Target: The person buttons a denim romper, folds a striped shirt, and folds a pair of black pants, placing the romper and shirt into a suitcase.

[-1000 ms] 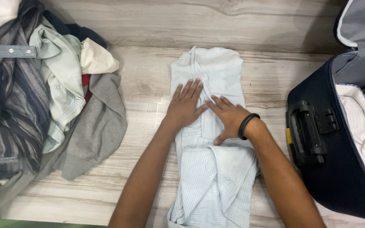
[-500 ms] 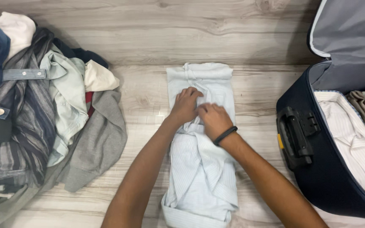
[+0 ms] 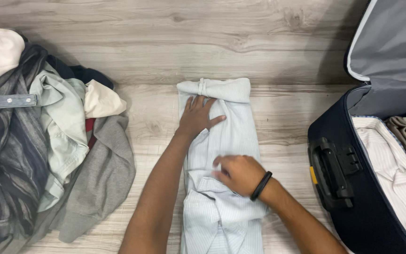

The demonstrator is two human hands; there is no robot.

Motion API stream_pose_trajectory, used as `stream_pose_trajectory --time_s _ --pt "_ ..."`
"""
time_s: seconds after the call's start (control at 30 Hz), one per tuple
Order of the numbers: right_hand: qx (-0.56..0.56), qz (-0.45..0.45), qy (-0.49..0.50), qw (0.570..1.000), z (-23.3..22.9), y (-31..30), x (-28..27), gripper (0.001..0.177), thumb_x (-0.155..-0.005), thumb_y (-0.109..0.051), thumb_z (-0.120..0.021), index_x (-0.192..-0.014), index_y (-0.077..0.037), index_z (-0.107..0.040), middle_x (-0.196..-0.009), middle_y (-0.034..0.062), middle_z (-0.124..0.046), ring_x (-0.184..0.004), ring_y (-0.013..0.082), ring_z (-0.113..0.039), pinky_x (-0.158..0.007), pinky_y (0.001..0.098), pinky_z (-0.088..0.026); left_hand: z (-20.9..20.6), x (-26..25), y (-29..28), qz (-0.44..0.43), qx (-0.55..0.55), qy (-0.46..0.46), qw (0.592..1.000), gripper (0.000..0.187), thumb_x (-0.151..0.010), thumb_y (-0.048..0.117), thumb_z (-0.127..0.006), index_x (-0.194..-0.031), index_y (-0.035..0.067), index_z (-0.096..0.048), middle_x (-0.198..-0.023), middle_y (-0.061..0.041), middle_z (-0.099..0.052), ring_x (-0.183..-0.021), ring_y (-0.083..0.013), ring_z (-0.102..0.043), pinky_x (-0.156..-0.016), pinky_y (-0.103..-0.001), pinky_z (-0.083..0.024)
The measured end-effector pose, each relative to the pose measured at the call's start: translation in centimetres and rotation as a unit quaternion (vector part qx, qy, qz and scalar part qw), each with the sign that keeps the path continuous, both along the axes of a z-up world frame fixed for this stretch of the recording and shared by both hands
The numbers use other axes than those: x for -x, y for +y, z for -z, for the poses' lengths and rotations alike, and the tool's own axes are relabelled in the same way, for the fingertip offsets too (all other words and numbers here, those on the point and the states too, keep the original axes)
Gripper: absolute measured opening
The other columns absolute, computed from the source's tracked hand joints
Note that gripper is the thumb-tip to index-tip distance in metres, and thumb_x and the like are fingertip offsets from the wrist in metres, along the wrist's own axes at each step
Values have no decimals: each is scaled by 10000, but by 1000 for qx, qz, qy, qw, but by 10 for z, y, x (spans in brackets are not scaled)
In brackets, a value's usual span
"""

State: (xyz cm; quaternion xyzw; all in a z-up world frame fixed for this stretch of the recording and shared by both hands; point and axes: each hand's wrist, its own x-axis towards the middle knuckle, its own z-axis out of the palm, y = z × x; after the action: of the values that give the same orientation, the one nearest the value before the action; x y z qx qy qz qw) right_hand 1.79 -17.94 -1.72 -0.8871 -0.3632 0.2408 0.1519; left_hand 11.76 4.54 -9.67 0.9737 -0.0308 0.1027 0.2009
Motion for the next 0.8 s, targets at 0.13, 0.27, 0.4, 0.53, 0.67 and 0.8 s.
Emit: stream_pose_trajectory --time_s 0.13,0.27,0.4,0.53,0.67,0.8 --pt "-46 5 -219 975 32 1 -36 654 -884 -456 -646 -1431 -125 -509 -1551 167 -369 -1448 386 -310 -1120 587 -273 1 -3 6 13 7 -45 999 858 -886 722 -573 -1480 106 -513 -1527 -201 -427 -1469 -331 -358 -1237 -539 -159" --pt "0 -11 -172 985 55 -6 -59 775 -933 -631 -478 -1576 -220 -341 -1687 96 -135 -1547 322 -38 -1173 622 11 5 -7 14 18 62 -79 995 692 -939 590 -603 -1417 91 -585 -1472 -146 -552 -1423 -306 -464 -1253 -523 -243" --pt "-77 -10 -188 979 65 -12 -74 695 -965 -604 -481 -1534 -211 -415 -1678 88 -214 -1551 292 -120 -1230 557 -20 -1 2 16 -30 252 -29 967 563 -1013 561 -542 -1322 118 -702 -1371 -79 -726 -1381 -266 -633 -1240 -428 -479" --pt "-153 1 -206 966 78 -13 -82 587 -967 -488 -579 -1439 -140 -549 -1614 132 -370 -1530 301 -247 -1243 531 -95 -20 59 5 82 147 -26 985 581 -983 470 -605 -1397 62 -599 -1536 -158 -501 -1491 -358 -348 -1200 -486 -254" --pt "-151 0 -284 947 80 -12 -74 479 -980 -415 -633 -1331 -90 -641 -1510 159 -527 -1447 327 -427 -1235 492 -229 -18 140 -24 149 -60 -122 980 669 -919 446 -639 -1408 -3 -559 -1494 -228 -493 -1386 -392 -396 -1161 -553 -239" --pt "-102 -28 -213 971 40 -10 -45 436 -963 -416 -656 -1262 -100 -685 -1322 120 -675 -1266 297 -613 -1151 449 -412 -14 148 -18 58 28 -96 993 449 -961 300 -672 -1320 35 -627 -1445 -136 -588 -1394 -327 -498 -1193 -464 -349"
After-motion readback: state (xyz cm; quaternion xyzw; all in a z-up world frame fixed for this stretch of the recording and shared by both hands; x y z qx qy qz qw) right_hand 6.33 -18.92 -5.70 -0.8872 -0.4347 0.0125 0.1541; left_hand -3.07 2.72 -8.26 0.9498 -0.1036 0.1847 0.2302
